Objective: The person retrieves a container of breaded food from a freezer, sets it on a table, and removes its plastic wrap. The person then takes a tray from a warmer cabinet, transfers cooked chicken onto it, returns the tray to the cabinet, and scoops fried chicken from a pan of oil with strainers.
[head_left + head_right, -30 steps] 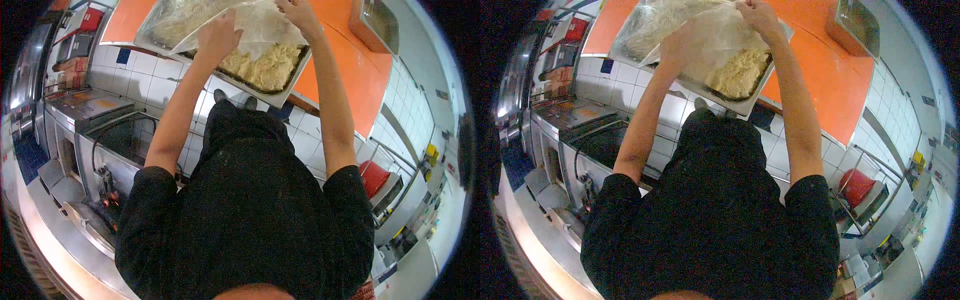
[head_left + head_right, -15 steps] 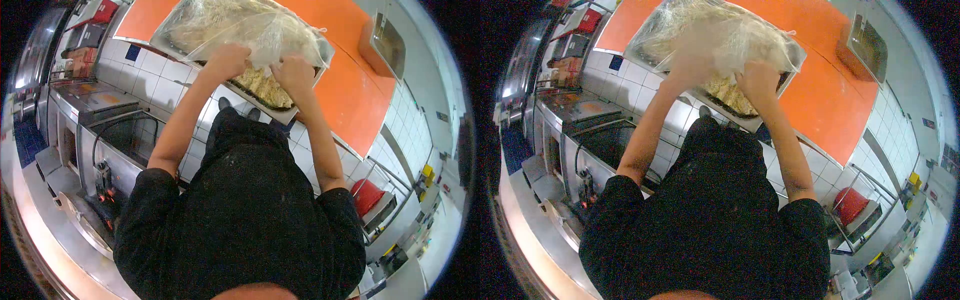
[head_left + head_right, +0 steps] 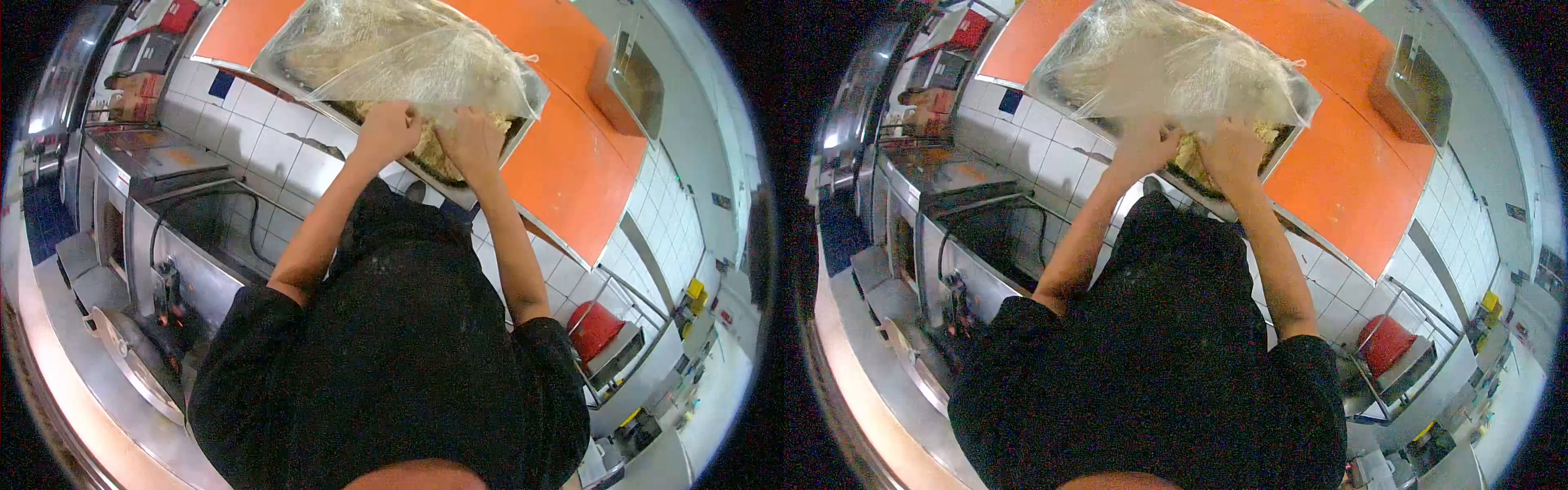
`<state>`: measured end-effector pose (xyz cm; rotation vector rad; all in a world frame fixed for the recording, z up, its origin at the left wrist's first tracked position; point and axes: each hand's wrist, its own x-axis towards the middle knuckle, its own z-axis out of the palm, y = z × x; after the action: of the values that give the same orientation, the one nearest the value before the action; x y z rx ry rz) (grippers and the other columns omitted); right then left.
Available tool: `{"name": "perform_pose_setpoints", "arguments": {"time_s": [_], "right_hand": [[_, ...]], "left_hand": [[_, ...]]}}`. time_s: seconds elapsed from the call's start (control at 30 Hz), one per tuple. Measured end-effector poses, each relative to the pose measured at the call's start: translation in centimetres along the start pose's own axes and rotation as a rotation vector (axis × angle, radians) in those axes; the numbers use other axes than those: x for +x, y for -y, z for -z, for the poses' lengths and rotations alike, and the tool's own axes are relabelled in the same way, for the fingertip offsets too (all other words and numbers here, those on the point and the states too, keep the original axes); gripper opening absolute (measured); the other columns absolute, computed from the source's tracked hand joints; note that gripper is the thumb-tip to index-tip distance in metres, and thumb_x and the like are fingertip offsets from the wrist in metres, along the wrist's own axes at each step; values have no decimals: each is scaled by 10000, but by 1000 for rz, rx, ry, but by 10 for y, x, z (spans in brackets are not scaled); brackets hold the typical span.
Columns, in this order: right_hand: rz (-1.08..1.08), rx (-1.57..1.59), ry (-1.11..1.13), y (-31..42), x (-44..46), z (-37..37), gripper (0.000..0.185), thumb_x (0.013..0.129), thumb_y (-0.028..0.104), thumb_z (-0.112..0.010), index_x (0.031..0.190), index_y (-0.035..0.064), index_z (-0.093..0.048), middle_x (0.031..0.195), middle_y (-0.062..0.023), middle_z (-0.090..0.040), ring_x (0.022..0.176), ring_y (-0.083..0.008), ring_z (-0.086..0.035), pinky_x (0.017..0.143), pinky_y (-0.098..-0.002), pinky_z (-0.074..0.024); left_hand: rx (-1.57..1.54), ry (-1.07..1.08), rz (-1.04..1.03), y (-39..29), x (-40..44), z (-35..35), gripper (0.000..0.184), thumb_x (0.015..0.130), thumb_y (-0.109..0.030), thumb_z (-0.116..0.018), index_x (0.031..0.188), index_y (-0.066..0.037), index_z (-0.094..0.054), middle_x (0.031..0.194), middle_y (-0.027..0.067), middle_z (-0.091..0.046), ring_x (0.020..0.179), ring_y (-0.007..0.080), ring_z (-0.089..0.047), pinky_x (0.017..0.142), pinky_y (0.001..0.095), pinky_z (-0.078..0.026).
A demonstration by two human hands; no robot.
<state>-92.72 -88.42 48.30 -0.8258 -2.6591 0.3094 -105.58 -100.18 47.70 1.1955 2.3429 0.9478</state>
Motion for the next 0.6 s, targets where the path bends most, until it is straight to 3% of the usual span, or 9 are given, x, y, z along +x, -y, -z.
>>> {"name": "perform_pose_setpoints", "arguments": {"time_s": [0.13,0.2,0.23,0.3,0.4,0.47,0.53,0.57,0.6], "right_hand": [[-155,-178,283,7,11,-5,187,802,236,-646,868,62,-669,886,-150,-636,832,-345,-631,725,-432,-509],[-79,64,182,19,-2,17,140,806,174,-637,864,48,-653,913,-167,-629,852,-333,-634,735,-424,-503],[-76,65,183,25,-11,25,140,806,174,-637,864,48,-653,913,-167,-629,852,-333,-634,735,-424,-503],[102,262,120,34,-28,37,121,811,125,-639,898,41,-646,924,-169,-618,838,-315,-626,724,-410,-493],[85,417,-29,29,-42,43,160,804,109,-660,946,37,-646,901,-153,-602,795,-302,-602,705,-399,-483],[-64,408,-38,13,-44,45,249,829,195,-650,1022,43,-612,900,-173,-582,885,-359,-586,783,-428,-483],[-332,440,-219,-1,-41,49,321,868,235,-645,1080,1,-583,910,-166,-587,838,-308,-598,733,-394,-495],[-430,694,-159,-3,-36,51,381,892,282,-648,1081,-39,-570,928,-154,-614,767,-240,-605,661,-349,-495],[-434,691,-170,-9,-35,44,381,892,282,-648,1081,-39,-570,928,-154,-614,767,-240,-605,661,-349,-495]], "left_hand": [[-64,-17,48,-7,-4,0,363,841,-320,-636,974,16,-670,813,225,-667,727,346,-664,689,435,-513],[-248,56,245,-13,-4,5,349,860,-298,-646,975,31,-661,823,200,-678,679,252,-674,602,376,-516],[-247,53,247,-12,-6,4,349,860,-298,-646,975,31,-661,823,200,-678,679,252,-674,602,376,-516],[-606,85,379,-6,-13,-6,338,831,-255,-696,896,69,-626,650,138,-642,527,193,-628,501,317,-491],[-644,132,242,1,-17,-8,271,853,-197,-677,927,57,-621,661,104,-626,518,151,-610,459,275,-461],[-604,169,309,-7,-20,2,222,880,-162,-645,958,45,-630,717,87,-637,532,118,-582,463,272,-454],[-787,44,317,-21,-22,12,196,895,-151,-630,975,27,-642,752,57,-640,570,84,-560,474,258,-451],[-722,48,242,-29,-22,21,191,906,-143,-617,1000,21,-648,763,39,-633,588,71,-536,481,240,-443],[-721,55,232,-29,-20,17,191,906,-143,-617,1000,21,-648,763,39,-633,588,71,-536,481,240,-443]]}}
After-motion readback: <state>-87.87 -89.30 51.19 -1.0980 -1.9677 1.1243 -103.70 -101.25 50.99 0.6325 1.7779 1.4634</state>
